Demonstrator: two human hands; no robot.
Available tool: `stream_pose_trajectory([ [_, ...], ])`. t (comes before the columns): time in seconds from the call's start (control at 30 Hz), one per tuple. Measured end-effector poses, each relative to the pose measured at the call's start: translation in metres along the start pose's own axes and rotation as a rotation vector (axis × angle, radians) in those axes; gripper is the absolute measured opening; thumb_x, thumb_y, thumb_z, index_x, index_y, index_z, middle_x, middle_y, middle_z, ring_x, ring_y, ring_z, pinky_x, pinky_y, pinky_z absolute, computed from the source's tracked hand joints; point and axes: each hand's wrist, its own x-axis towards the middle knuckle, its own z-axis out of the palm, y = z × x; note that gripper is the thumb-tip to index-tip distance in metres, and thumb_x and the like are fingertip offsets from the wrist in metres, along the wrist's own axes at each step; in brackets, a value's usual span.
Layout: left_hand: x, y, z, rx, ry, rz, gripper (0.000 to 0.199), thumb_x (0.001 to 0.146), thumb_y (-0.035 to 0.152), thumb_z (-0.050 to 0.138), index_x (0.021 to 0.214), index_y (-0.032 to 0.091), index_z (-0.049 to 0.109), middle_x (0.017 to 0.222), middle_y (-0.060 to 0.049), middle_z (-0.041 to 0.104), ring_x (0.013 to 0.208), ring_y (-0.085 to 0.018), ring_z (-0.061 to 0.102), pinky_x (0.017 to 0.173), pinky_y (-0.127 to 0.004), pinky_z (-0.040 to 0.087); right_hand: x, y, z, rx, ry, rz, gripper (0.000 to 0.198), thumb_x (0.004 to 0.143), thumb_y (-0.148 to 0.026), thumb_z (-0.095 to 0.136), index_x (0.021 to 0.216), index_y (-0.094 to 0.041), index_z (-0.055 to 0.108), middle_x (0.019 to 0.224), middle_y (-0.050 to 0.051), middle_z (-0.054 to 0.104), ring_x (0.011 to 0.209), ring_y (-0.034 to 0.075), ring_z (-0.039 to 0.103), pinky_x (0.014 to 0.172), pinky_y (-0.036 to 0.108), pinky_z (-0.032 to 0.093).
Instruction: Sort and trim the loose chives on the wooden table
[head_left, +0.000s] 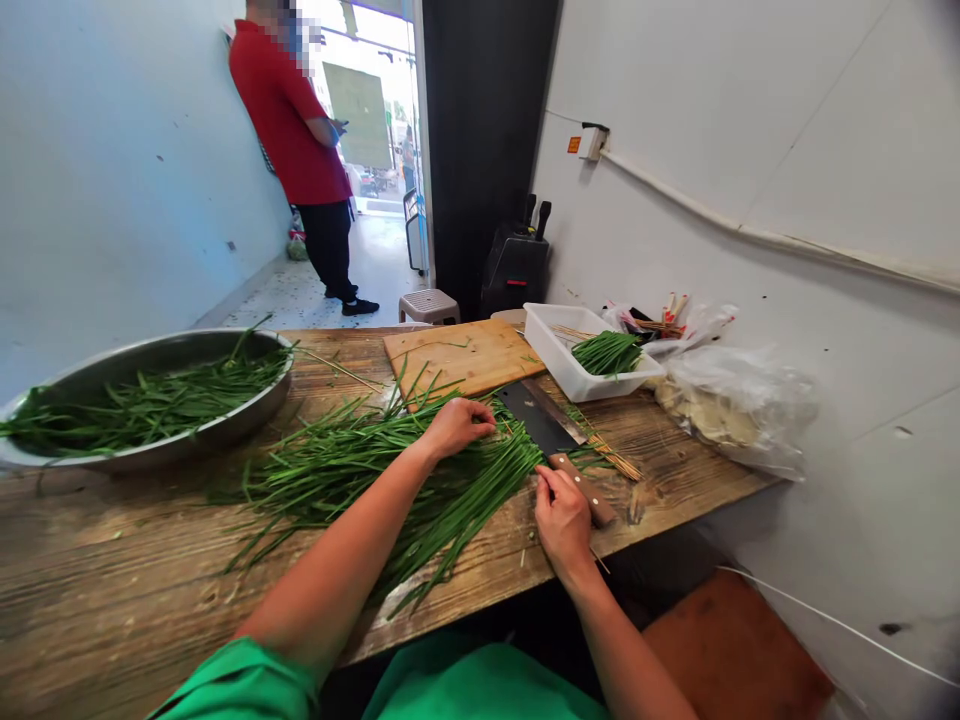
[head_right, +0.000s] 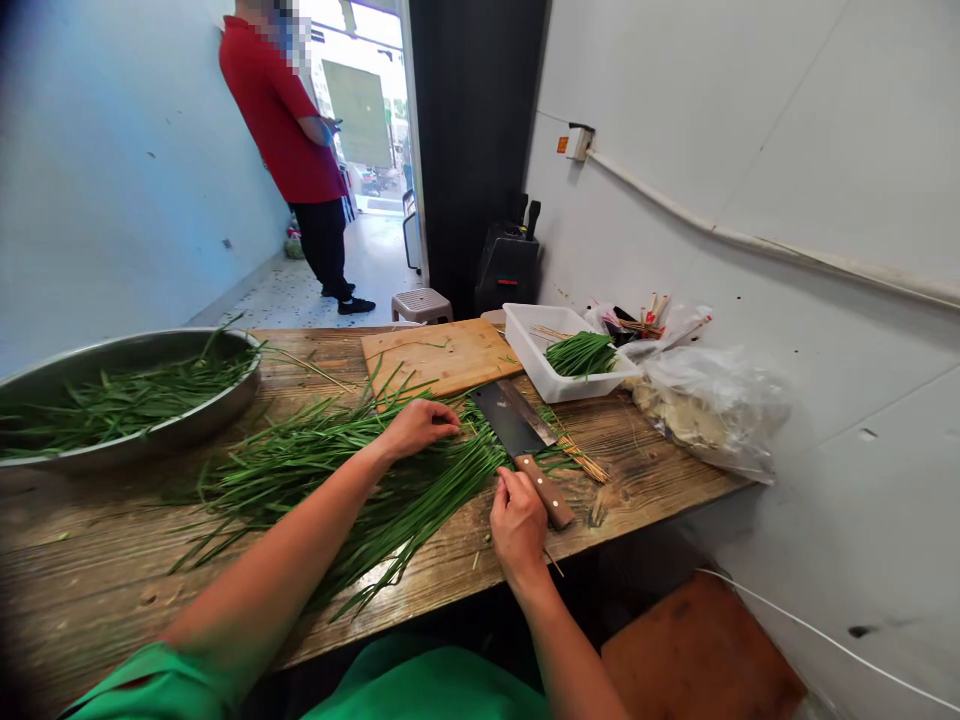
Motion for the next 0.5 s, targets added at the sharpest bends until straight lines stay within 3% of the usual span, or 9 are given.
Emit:
stream_pose_trajectory([
  [0.17,0.002,-0.001,0.004,-0.05,0.184,-0.177,0.021,0.066,0.03,0.058,0.075,0.015,0.07,0.064,-0.001,0.066,0.06,-0.012,0.055,0.056,-0.021,0.038,-0.001,0.001,0.0,0.007,0.006,-0.011,0.029,0.085,-0.021,0.037,0.096,-0.016,0.064,0.082,0.007,0.064,0.076,0.016,0.06,0.071,0.026,0.046],
  [0.5,0.003,0.004,0.017,-0.053,0.172,-0.171,0.02,0.067,0.028,0.058,0.074,0.016,0.07,0.062,0.0,0.066,0.058,-0.011,0.055,0.055,-0.021,0.037,0.0,0.001,0.0,0.008,-0.011,0.003,0.029,0.085,-0.019,0.038,0.096,-0.016,0.065,0.083,0.007,0.064,0.077,0.016,0.06,0.071,0.026,0.046],
])
